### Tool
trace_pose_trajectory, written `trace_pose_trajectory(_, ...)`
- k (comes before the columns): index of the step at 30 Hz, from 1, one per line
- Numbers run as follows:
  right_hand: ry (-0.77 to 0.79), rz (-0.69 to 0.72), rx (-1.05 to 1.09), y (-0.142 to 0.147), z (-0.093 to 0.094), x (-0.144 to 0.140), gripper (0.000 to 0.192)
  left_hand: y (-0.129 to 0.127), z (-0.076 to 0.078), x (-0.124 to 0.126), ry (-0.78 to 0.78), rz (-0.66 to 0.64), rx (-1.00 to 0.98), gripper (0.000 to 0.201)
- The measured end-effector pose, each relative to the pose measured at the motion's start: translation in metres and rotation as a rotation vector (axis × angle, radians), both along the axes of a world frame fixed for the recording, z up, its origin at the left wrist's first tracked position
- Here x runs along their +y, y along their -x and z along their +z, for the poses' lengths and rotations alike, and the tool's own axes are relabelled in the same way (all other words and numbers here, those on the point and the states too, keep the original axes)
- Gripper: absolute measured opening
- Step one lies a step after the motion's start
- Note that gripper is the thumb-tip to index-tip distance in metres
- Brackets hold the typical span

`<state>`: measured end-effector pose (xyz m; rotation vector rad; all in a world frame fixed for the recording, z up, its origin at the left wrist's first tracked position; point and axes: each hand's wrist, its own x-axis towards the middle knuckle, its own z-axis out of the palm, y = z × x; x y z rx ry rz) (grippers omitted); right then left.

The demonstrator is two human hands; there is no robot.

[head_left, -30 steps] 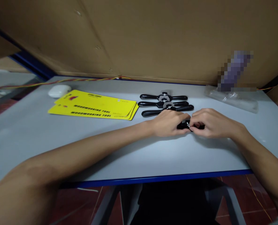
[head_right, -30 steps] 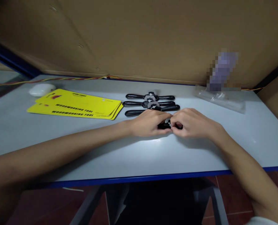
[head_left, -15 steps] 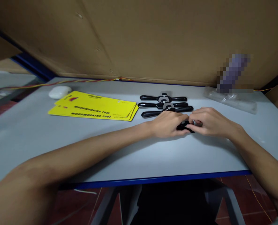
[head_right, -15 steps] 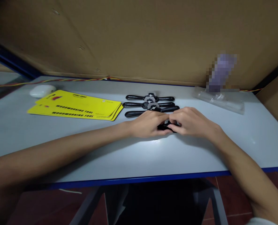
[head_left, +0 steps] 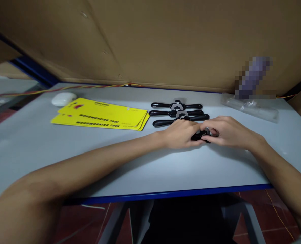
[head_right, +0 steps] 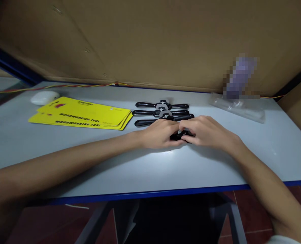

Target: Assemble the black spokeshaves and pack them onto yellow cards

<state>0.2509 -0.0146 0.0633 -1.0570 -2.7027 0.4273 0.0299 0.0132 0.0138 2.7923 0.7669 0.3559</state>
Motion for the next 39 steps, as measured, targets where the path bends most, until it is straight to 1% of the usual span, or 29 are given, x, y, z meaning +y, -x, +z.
trace_pose_trajectory(4,-0.015,0.026,-0.013,-0.0015,0.0006,0.0008,0.023,0.0011,0.0012,-0.0005,0.007,0.001,0.009,0.042)
trace_pose_trajectory(6,-0.007,0.033,-0.02,-0.002,0.0018,0.0,0.028,0.0013,0.0019,-0.0008,0.008,0.005,0.015,0.043)
trace_pose_trajectory(8,0.006,0.045,-0.023,-0.0022,0.003,-0.0014,0.026,0.001,0.0025,-0.0011,0.012,0.009,0.019,0.043)
trace_pose_trajectory(11,0.039,0.054,-0.035,-0.0017,0.0047,-0.0039,0.017,0.0004,0.0026,-0.0014,0.026,0.014,0.016,0.043)
trace_pose_trajectory(15,0.061,0.038,-0.046,-0.0003,0.0069,-0.0057,0.009,0.0006,0.002,-0.0009,0.032,0.007,0.005,0.041)
trace_pose_trajectory(19,0.041,0.0,-0.045,-0.0005,0.0087,-0.0051,0.009,0.0015,0.0021,-0.0007,0.002,0.012,0.022,0.043)
trace_pose_trajectory(23,0.074,0.033,-0.067,-0.0013,0.0084,-0.0047,0.014,0.0012,0.0027,-0.0011,0.012,0.008,0.021,0.043)
trace_pose_trajectory(25,0.065,0.029,-0.061,-0.001,0.0078,-0.0048,0.015,0.0008,0.0028,-0.001,0.011,0.007,0.023,0.043)
trace_pose_trajectory(29,0.03,-0.008,-0.034,0.0005,0.0072,-0.0048,0.005,0.0006,0.0029,-0.0012,-0.006,0.011,0.03,0.043)
trace_pose_trajectory(33,0.079,0.057,-0.065,0.0019,0.0071,-0.0049,0.014,0.0003,0.0038,-0.0022,-0.007,0.023,0.029,0.041)
trace_pose_trajectory(35,0.099,0.077,-0.069,0.0023,0.0067,-0.005,0.015,0.0002,0.0039,-0.0022,0.001,0.021,0.027,0.04)
trace_pose_trajectory(39,0.089,0.04,-0.065,0.0024,0.0051,-0.0049,0.01,0.0003,0.0027,-0.0008,0.002,0.014,0.028,0.038)
